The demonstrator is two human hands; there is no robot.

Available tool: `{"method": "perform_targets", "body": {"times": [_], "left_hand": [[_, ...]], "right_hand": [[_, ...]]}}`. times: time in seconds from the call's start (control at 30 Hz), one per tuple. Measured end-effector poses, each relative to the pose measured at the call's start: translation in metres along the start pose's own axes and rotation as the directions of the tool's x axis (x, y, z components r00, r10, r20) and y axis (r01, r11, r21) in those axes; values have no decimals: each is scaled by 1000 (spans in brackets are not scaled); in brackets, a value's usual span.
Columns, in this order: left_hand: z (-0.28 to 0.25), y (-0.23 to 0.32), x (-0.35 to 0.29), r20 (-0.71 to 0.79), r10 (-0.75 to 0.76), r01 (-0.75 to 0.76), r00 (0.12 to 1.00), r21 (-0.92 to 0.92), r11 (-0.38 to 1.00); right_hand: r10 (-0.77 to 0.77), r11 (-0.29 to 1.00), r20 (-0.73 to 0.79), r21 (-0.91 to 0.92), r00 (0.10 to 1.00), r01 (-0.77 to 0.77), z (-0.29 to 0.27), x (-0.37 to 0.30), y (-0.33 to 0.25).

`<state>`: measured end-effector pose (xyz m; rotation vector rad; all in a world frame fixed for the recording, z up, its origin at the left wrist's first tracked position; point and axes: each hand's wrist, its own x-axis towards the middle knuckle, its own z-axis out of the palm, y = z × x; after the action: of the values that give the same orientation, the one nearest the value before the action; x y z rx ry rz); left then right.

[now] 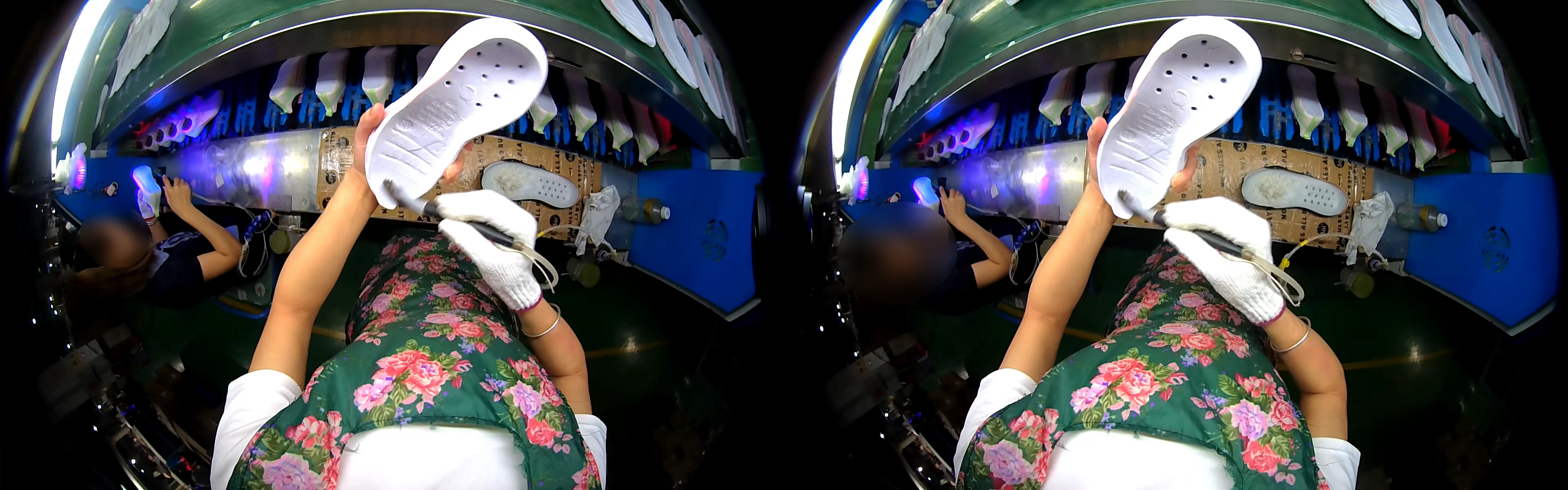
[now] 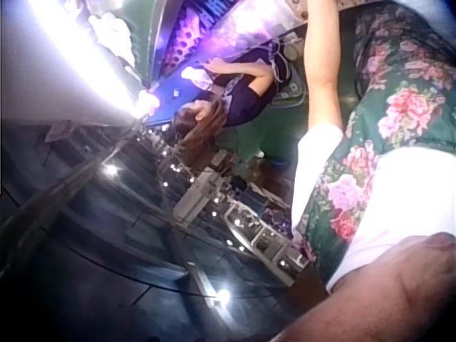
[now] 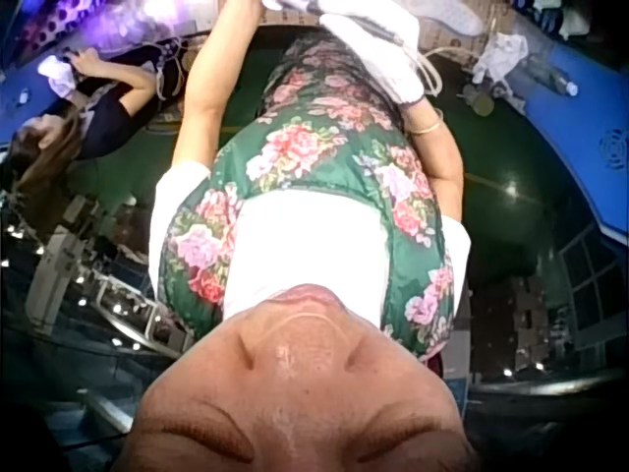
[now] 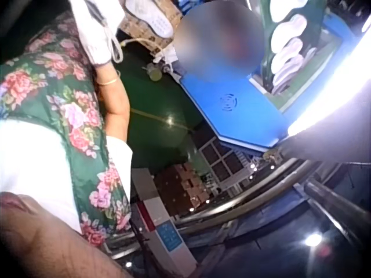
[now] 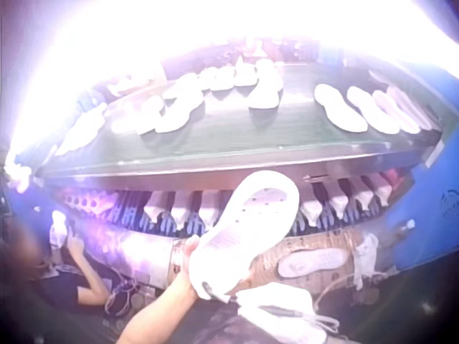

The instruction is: The person applies adhesive to shoe soles using a brush applicator, coating the surfaces of each sole before placing it onto the overhead conveyor belt.

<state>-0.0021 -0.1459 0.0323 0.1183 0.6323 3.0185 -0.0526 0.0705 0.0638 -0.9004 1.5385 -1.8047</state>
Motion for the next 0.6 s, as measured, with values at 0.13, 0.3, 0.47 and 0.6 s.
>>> {"method": "perform_targets", "body": {"times": [0.13,0.3,0.47,0.6], "left_hand": [[4,-13,-16,-151,50,-74,987,-156,985],[8,-47,-42,-257,77,-92,963,-45,995],[21,-48,-47,-401,202,-191,894,68,979],[34,-13,-38,-66,180,-149,981,331,932]], "right_hand": [[53,992,48,116,997,-58,-13,4,-10],[-485,754,49,-482,873,446,-37,40,-16],[-437,819,119,-356,892,449,-34,38,-27],[-178,934,-197,274,964,228,-55,3,-7]]}}
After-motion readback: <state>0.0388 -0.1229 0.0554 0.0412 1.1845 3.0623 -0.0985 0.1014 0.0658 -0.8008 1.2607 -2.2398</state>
